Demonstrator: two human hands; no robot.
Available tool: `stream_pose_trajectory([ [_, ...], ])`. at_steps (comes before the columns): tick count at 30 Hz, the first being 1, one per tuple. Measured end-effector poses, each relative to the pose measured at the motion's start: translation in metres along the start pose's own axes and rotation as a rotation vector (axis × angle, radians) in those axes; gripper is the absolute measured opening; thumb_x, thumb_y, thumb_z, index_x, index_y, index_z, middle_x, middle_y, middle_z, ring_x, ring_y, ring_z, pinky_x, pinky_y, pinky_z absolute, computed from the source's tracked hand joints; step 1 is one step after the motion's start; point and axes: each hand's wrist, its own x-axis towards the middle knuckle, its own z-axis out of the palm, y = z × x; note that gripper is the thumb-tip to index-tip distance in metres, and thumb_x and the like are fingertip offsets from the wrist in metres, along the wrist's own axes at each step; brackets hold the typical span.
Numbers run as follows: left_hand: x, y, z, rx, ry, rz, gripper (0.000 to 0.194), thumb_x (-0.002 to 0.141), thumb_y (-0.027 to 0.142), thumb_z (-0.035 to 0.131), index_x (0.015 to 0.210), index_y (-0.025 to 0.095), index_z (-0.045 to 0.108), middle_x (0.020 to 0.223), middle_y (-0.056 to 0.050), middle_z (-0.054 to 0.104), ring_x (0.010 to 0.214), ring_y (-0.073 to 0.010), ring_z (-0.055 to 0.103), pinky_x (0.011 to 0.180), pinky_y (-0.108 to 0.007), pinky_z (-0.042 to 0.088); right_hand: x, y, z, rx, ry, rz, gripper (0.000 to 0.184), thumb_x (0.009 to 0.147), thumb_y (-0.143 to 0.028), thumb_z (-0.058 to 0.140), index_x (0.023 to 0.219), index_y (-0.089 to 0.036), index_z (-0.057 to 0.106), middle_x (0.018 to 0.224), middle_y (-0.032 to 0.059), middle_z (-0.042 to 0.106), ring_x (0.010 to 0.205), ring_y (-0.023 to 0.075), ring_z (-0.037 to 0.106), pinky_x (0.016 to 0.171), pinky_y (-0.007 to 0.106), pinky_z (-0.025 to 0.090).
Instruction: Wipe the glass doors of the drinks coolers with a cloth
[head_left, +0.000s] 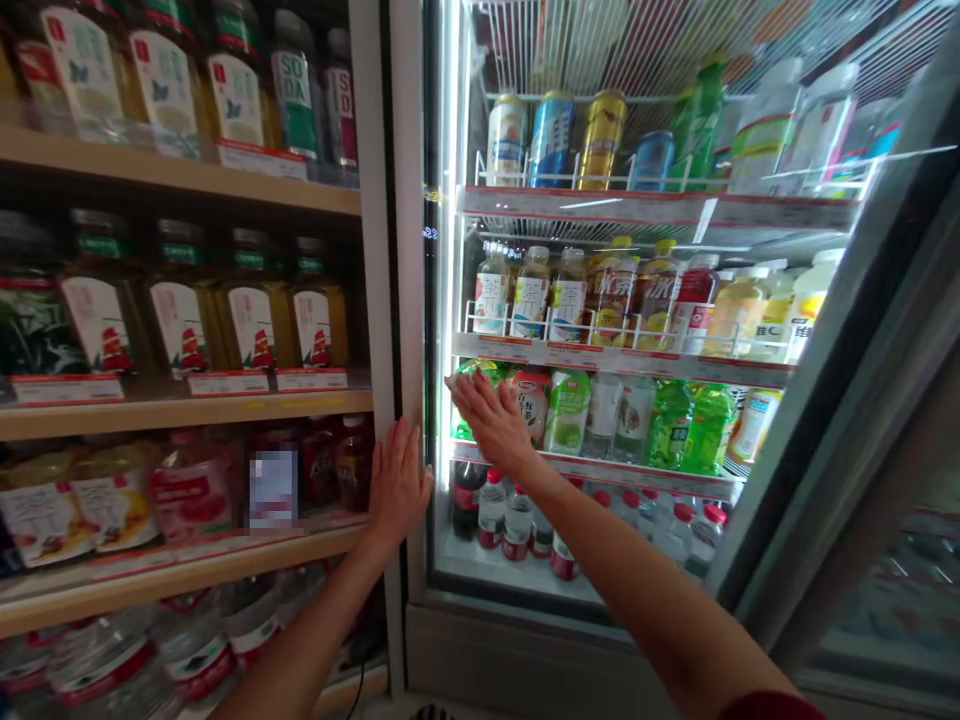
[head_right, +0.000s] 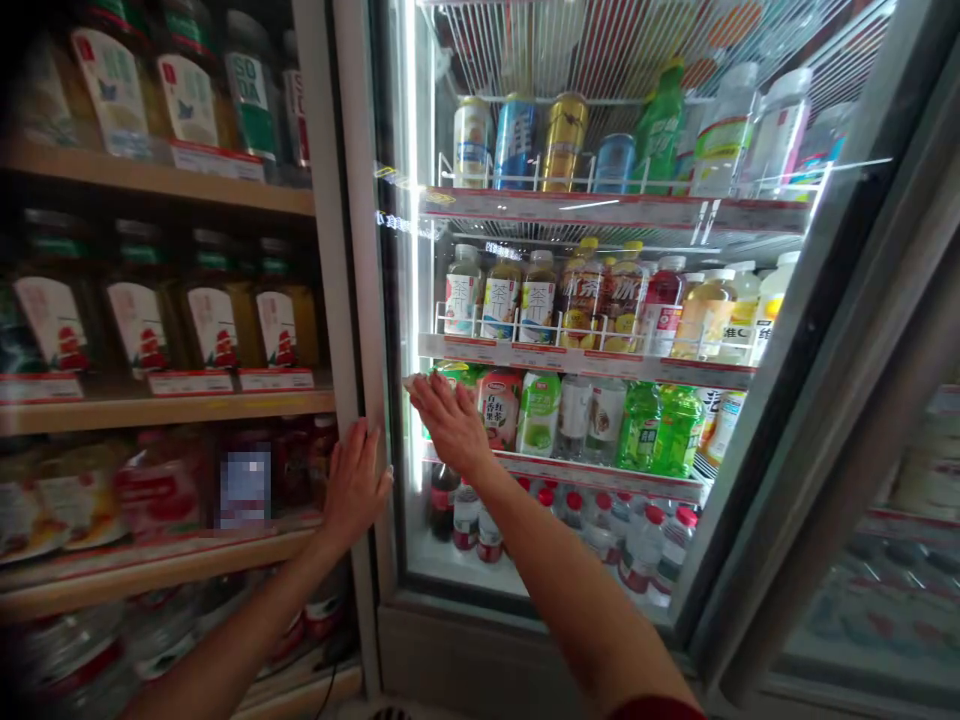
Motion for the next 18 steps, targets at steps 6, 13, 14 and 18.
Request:
stream_pose_trajectory([
  [6,0.038,0.035,-0.005,-0.072,0.063,0.071,0.065,0.082,0.021,0.045,0.14,0.014,0.015,0.146,-0.017,0.021,0.136,-0.0269,0.016,0.107,-0.05,0.022,-0.032,0.021,-0.026,-0.047,-0.04,-0.03,0.059,0.084,-0.013,0.041,0.139,-0.022,0.024,0.147,0.0019,0.025,0.138,0.0217,0.011,0.11,0.047,0.018],
  [13,0.064,0.063,-0.007,-0.114,0.092,0.141,0.069,0.082,0.02,0.045,0.141,0.015,0.011,0.146,-0.015,0.02,0.136,-0.0257,0.014,0.108,-0.049,0.021,-0.046,0.078,-0.061,-0.164,0.108,0.215,0.053,0.086,-0.02,0.041,0.137,-0.024,0.03,0.145,0.0044,0.029,0.138,0.022,0.012,0.11,0.047,0.017],
  [14,0.067,0.068,-0.006,-0.116,0.097,0.147,0.069,0.081,0.02,0.046,0.141,0.015,0.011,0.146,-0.016,0.021,0.136,-0.0257,0.014,0.108,-0.049,0.021,-0.045,0.084,-0.066,-0.179,0.144,0.264,0.052,0.086,-0.021,0.041,0.137,-0.023,0.03,0.145,0.0051,0.029,0.138,0.0221,0.011,0.11,0.048,0.016],
  [18,0.076,0.092,-0.003,-0.119,0.103,0.193,0.069,0.081,0.02,0.047,0.14,0.013,0.014,0.145,-0.017,0.024,0.136,-0.0255,0.014,0.108,-0.048,0.021,-0.076,0.084,-0.068,-0.181,0.067,0.155,0.053,0.086,-0.019,0.041,0.137,-0.024,0.03,0.145,0.004,0.031,0.138,0.0215,0.012,0.11,0.046,0.017],
])
